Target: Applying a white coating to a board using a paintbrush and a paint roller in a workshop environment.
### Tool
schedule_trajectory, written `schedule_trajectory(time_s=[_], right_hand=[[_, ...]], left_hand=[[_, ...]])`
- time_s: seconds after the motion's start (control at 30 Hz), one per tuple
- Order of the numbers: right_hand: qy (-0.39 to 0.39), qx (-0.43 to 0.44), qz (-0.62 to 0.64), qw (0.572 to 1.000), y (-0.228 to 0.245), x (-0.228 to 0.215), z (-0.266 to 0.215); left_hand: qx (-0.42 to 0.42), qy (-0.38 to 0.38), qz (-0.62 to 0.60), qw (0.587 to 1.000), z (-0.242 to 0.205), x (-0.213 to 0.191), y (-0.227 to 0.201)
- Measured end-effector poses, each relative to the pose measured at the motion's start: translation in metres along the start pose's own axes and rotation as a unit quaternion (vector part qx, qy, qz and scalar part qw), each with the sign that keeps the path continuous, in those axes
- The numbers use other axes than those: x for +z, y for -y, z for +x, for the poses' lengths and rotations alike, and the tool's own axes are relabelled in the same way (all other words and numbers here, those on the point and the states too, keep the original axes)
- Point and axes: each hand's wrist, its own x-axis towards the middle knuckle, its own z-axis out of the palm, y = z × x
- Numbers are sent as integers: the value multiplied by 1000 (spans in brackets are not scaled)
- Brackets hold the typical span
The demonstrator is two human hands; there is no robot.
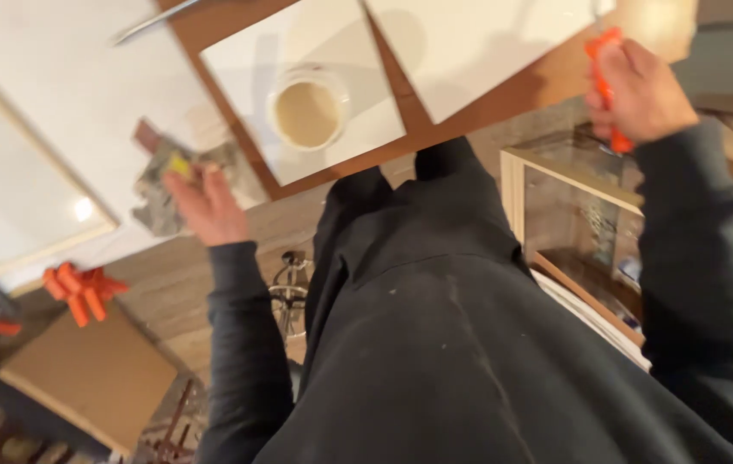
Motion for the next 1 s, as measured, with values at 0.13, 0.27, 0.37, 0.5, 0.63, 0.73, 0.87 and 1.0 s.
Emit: schedule_trajectory(time_s=[0.13, 0.27, 0.37, 0.5, 0.63, 0.73, 0.87, 1.0], right_hand=[[10, -25, 38, 999, -16, 5, -8], [-5, -17, 29, 999, -21, 10, -7], [-4, -24, 51, 998, -30, 10, -3], [-18, -72, 39, 997, -30, 16, -5], [-6, -61, 77, 995, -50, 10, 4], [-12, -32, 89, 995, -45, 17, 0], [-14, -55, 81, 995, -43, 18, 3], [-18, -32, 42, 998, -38, 10, -1]], left_hand=[[-8, -7, 170, 985, -3, 2, -14], [58, 80, 279, 955, 9, 4, -34], [152, 125, 323, 926, 36, 10, -45], [183, 174, 356, 900, 63, 12, -44], [237, 193, 362, 880, 81, 21, -36], [249, 213, 348, 879, 87, 23, -33], [306, 212, 388, 843, 88, 20, -36], [281, 85, 350, 890, 44, 9, -33]])
